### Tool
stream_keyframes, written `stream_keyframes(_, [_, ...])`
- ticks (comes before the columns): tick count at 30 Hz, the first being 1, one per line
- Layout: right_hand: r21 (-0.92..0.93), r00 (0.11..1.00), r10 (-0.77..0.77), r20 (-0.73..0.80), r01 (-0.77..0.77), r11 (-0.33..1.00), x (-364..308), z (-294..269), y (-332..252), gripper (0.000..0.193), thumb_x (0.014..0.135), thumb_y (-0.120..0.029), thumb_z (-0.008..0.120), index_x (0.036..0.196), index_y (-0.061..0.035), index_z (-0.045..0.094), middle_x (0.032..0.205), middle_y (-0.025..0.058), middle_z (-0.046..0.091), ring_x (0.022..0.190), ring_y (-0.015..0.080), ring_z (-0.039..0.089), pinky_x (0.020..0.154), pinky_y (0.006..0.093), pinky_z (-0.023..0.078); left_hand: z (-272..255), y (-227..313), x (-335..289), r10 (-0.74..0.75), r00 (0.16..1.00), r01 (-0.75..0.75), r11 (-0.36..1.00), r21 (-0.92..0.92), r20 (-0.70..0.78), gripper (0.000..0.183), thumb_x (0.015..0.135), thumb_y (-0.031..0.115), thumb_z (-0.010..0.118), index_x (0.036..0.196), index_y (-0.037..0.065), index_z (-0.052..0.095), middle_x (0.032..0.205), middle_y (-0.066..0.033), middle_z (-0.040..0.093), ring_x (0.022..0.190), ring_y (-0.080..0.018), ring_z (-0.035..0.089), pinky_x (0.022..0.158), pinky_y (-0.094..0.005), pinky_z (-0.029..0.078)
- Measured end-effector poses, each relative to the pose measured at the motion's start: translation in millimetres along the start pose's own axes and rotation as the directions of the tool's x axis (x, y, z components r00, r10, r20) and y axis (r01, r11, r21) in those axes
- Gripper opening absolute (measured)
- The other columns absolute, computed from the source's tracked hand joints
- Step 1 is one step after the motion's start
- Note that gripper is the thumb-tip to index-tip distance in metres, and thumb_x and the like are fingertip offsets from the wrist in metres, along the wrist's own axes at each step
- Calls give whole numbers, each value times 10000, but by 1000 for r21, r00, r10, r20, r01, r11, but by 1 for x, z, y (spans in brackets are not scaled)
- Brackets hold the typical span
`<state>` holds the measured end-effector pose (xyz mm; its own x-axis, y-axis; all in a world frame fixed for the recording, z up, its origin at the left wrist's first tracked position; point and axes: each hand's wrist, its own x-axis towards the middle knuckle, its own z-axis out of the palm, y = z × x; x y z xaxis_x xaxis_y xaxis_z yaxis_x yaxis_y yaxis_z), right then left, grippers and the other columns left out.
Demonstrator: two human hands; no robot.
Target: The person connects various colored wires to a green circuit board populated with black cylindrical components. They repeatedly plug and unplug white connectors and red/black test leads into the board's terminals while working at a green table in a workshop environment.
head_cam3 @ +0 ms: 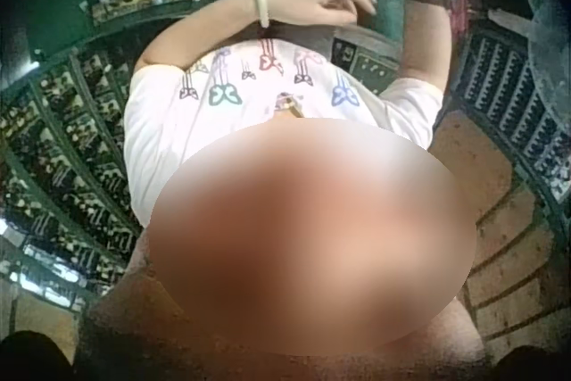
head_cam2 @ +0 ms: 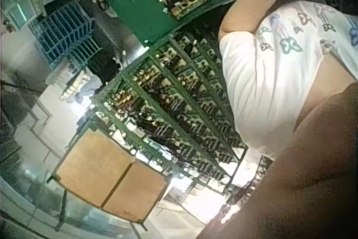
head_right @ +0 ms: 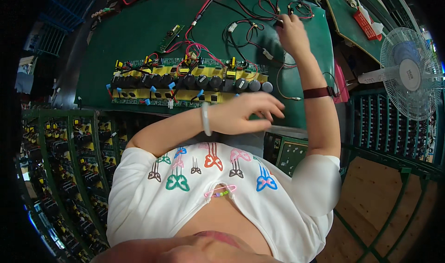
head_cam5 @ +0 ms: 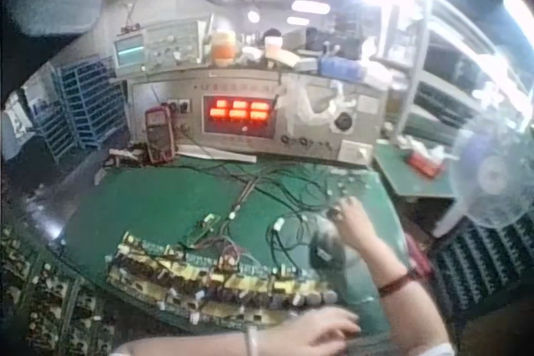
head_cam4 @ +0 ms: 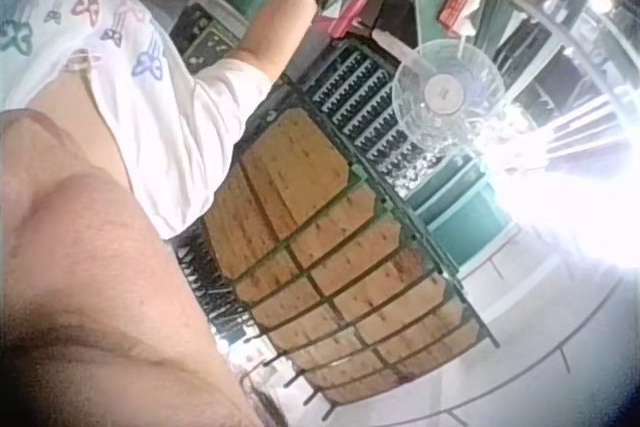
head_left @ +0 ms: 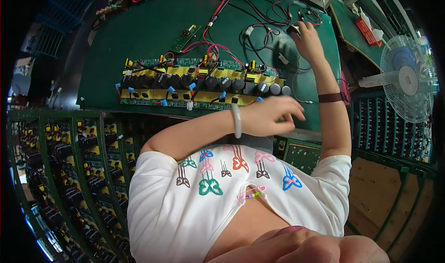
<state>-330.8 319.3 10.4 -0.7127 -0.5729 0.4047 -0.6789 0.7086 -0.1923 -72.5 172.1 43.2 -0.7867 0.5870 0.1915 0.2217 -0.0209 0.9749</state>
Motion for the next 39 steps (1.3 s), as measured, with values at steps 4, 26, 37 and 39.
stream_keyframes(4, [448,983,19,185,-102,888,15,11,-74,217,934,-197,691,1073,-30,678,806,136,713,762,232,712,698,327,553,-41,11,-20,268,912,81,626,776,-311,232,852,71,661,1081,39,677,1123,-112,668,1098,-312,604,993,-445,472])
stream_keyframes(26, [774,753,229,617,-530,-347,47,23,-94,264,1068,-246,486,1037,-9,599,806,8,523,660,107,453,557,235,374,-114,-27,9,-202,979,0,-79,997,-16,224,863,136,661,1069,122,748,973,-64,699,953,-264,692,795,-392,572])
stream_keyframes(37, [879,747,476,464,-453,-147,43,27,-109,257,1037,-306,531,1001,-60,595,647,-51,408,518,90,350,459,268,272,-133,-5,5,-95,989,-120,-52,991,115,210,759,28,681,905,164,749,965,-10,651,1028,-227,658,838,-378,557])
stream_keyframes(39, [900,781,453,430,-411,-145,43,35,-100,271,1046,-297,532,1031,-36,602,710,-21,501,580,105,448,511,265,368,-150,14,-10,-59,985,-164,-21,986,162,195,754,21,675,875,161,736,929,-4,635,996,-218,657,845,-376,539])
